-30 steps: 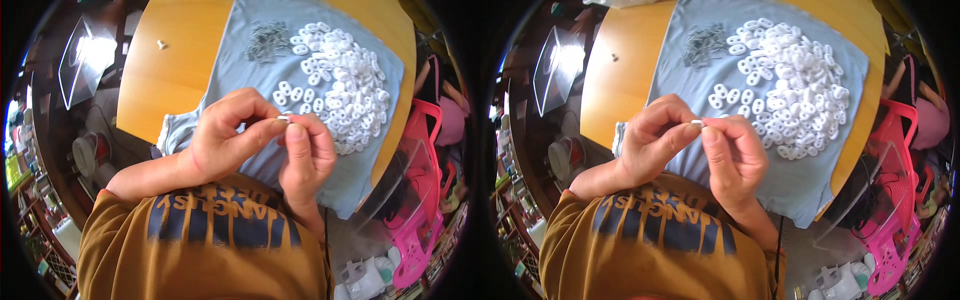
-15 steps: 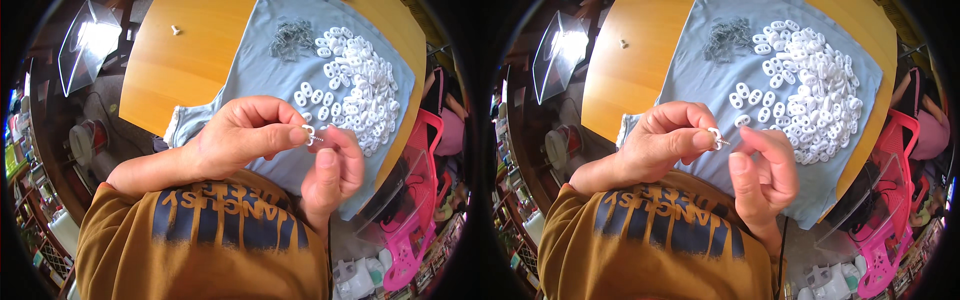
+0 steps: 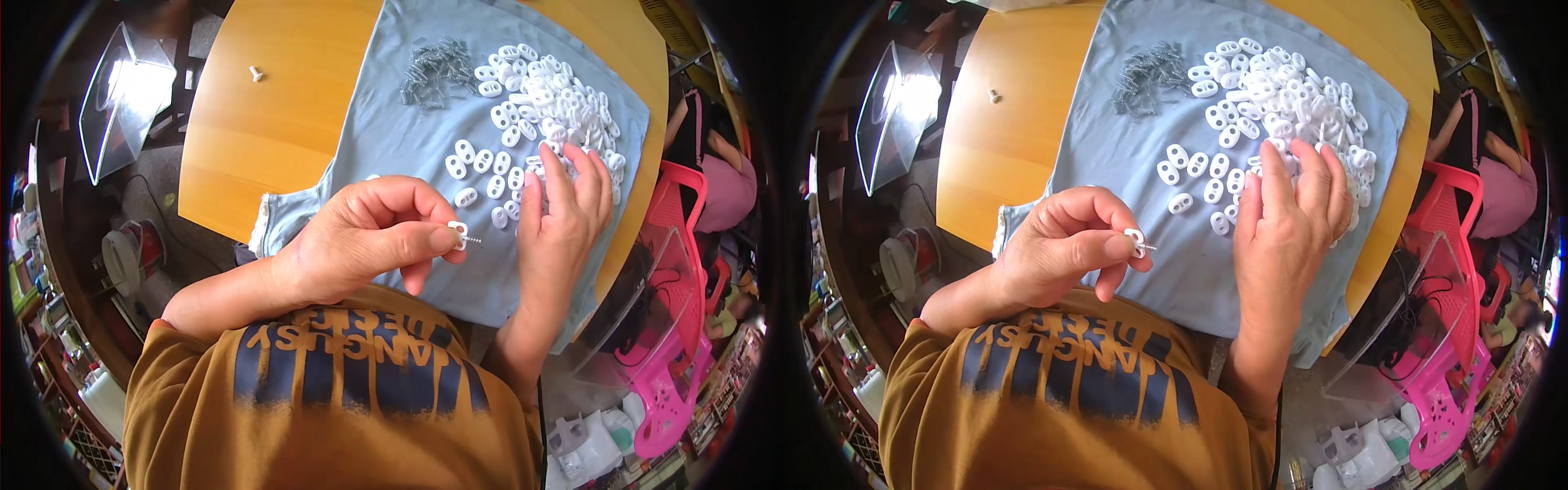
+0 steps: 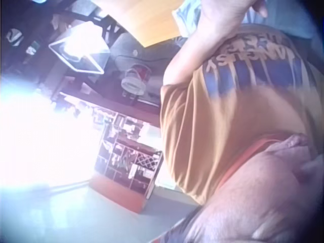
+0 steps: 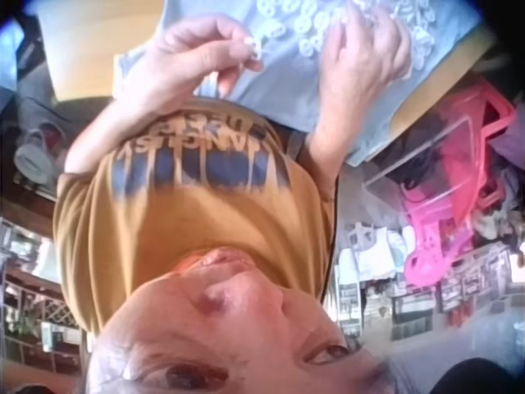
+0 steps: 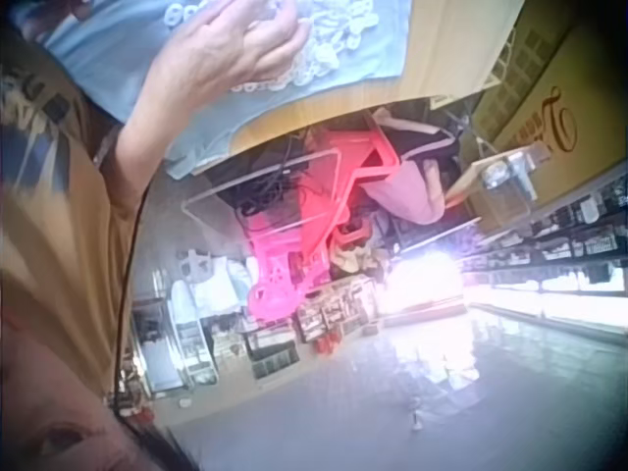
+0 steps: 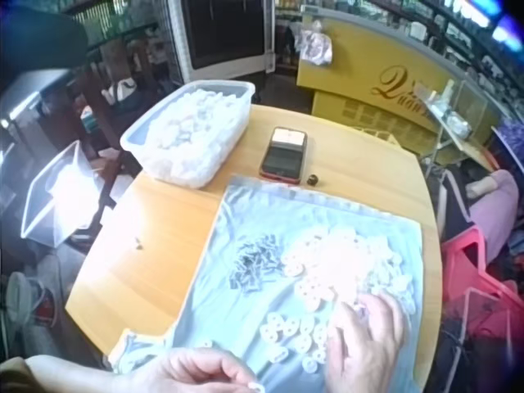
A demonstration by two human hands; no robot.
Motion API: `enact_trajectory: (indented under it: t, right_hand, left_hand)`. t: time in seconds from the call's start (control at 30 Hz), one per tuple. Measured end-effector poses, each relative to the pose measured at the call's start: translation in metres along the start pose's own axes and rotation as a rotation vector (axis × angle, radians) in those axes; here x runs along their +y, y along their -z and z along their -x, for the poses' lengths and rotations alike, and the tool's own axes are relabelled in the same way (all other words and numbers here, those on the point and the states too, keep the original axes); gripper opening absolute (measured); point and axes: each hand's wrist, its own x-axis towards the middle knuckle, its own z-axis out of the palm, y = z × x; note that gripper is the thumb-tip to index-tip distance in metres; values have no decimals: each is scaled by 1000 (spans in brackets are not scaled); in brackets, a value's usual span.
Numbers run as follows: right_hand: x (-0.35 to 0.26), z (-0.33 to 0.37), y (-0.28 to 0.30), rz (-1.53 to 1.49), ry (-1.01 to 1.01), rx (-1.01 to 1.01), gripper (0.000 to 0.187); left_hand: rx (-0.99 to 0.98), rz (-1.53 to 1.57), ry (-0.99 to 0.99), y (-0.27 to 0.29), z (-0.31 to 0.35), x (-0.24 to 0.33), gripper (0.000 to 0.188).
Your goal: Manually assembling white plastic cord locks by inserting small metal springs into the housing.
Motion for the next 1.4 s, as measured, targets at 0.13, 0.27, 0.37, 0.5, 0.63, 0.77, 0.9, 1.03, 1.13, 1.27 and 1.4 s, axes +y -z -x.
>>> enact_trajectory:
  t: [0.13, 0.27, 0.37, 0.5, 0.63, 0.77, 0.9, 1.03, 1.13, 1.27, 1.4]
  right_hand:
    - [1, 3, 1, -56, -27, 13, 28]
    - [4, 9, 3, -77, -62, 72, 27]
    - [4, 9, 4, -71, -42, 52, 27]
    - [3, 9, 4, -67, -39, 43, 24]
    - [5, 10, 1, -94, -22, 76, 18]
    - [6, 11, 0, -89, 3, 117, 17]
    - [5, 10, 0, -54, -1, 69, 17]
    - [6, 10, -1, -63, -3, 82, 18]
    - [5, 12, 0, -134, -15, 102, 19]
    - [-13, 13, 12, -685, -216, 189, 18]
    - [-26, 14, 31, -1516, -575, 148, 20]
  left_hand:
    - [27, -6, 20, 1, 1, 1, 5]
    - [41, -10, 24, 1, 0, 2, 5]
    - [41, -23, 25, 1, -1, 1, 5]
    - [42, -2, 22, 0, -1, -1, 5]
    - [47, 15, 8, 2, -1, -2, 5]
    - [35, 20, -17, 2, -2, -3, 5]
    - [34, 29, -25, 1, -2, -2, 5]
    - [29, 28, -20, 1, -2, -3, 5]
    - [31, 34, -21, 1, -1, -4, 5]
    - [23, 37, -38, 0, 0, -2, 5]
    - [-3, 47, -66, -5, 2, 4, 5]
